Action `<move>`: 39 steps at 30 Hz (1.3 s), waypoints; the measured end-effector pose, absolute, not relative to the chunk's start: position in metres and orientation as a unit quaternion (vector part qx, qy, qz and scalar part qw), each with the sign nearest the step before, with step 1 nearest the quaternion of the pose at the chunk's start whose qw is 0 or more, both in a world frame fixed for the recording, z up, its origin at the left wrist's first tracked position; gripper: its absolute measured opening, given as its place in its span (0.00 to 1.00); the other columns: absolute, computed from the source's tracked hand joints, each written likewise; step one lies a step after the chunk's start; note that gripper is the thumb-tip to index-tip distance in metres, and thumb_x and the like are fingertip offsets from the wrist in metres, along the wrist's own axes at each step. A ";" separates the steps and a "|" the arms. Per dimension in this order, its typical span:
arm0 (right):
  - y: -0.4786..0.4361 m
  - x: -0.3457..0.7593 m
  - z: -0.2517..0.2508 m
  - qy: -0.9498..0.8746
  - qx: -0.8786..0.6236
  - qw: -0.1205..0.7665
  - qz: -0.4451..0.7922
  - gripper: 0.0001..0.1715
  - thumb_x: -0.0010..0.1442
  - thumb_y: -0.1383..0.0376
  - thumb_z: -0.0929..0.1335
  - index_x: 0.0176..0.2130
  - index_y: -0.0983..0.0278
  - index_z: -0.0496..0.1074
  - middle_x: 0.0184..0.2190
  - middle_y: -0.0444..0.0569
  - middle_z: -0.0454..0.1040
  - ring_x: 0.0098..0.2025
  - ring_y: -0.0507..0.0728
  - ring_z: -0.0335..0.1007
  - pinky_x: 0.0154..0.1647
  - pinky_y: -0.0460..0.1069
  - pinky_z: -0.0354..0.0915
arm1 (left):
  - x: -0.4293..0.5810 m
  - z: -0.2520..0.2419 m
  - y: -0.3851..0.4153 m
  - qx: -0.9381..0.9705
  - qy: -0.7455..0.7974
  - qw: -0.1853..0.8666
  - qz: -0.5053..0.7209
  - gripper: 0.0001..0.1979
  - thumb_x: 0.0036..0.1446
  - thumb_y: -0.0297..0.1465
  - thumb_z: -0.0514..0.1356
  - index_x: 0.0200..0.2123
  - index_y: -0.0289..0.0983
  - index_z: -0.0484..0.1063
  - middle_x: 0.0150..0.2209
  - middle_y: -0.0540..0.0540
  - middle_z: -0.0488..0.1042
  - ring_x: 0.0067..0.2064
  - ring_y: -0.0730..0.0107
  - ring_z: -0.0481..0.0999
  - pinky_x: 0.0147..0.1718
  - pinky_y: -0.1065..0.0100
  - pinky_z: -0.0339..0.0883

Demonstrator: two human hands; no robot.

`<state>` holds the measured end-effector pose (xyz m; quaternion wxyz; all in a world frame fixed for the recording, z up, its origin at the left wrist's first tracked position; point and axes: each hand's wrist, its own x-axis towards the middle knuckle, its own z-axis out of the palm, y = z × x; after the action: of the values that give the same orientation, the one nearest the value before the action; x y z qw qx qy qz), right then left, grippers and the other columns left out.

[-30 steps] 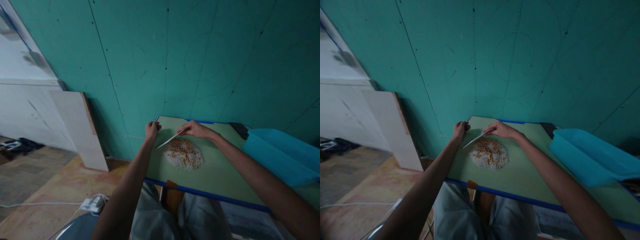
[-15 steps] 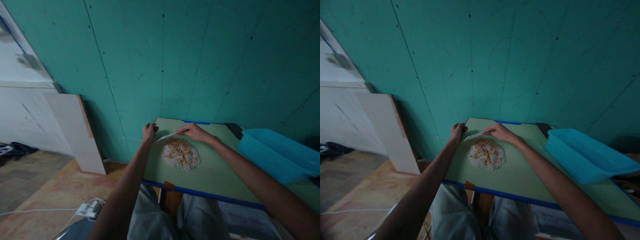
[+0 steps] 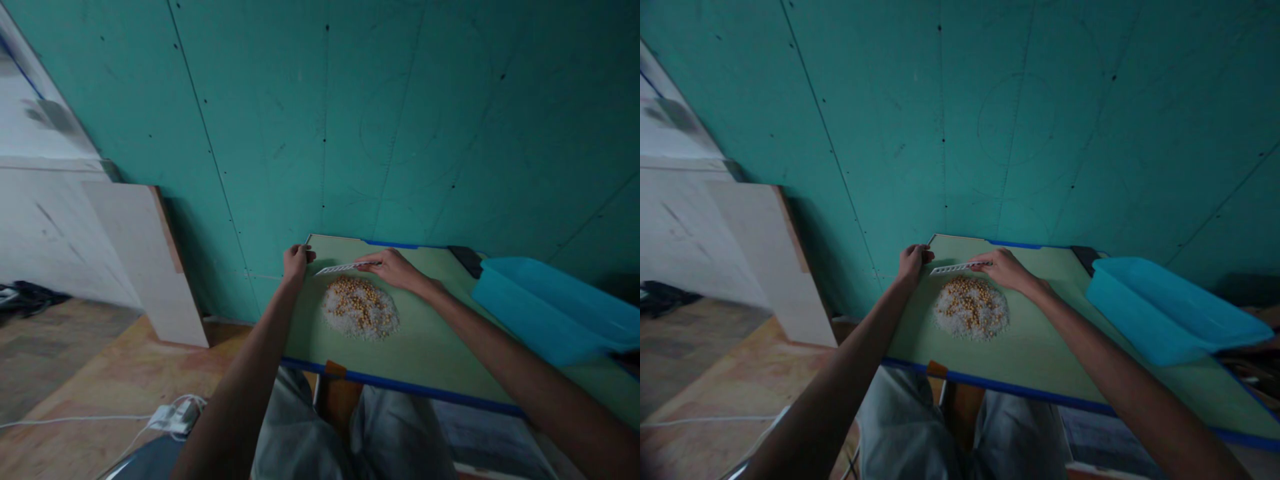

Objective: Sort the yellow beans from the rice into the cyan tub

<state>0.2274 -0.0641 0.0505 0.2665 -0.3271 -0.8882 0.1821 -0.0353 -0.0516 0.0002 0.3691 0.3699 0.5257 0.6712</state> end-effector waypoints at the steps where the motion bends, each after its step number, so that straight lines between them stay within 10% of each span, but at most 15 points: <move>1: -0.065 0.229 0.050 -0.888 -0.330 0.267 0.177 0.14 0.65 0.62 0.71 0.48 0.59 0.83 0.48 0.50 0.83 0.50 0.63 0.80 0.53 0.56 0.72 | -0.036 -0.001 -0.051 0.371 0.525 0.370 0.671 0.09 0.57 0.30 0.55 0.32 0.34 0.74 0.23 0.47 0.75 0.25 0.72 0.72 0.31 0.69 0.66; 28: -0.091 0.236 0.038 -0.876 -0.401 0.266 0.022 0.15 0.68 0.61 0.68 0.49 0.48 0.81 0.49 0.41 0.82 0.52 0.60 0.80 0.48 0.54 0.72 | -0.034 -0.001 -0.048 0.391 0.532 0.359 0.660 0.10 0.54 0.33 0.56 0.33 0.34 0.75 0.23 0.47 0.75 0.25 0.72 0.73 0.31 0.69 0.66; 39: -0.129 0.225 0.064 -0.832 -0.380 0.402 -0.052 0.20 0.72 0.56 0.61 0.44 0.63 0.77 0.38 0.54 0.83 0.36 0.58 0.78 0.36 0.52 0.65 | -0.034 -0.001 -0.046 0.374 0.526 0.366 0.670 0.10 0.54 0.31 0.56 0.33 0.33 0.75 0.23 0.46 0.75 0.24 0.72 0.73 0.30 0.69 0.65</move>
<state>0.2250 -0.1293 0.0638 0.4017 -0.3795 -0.8318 -0.0516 -0.0342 -0.0458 -0.0014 0.3660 0.3744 0.5256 0.6705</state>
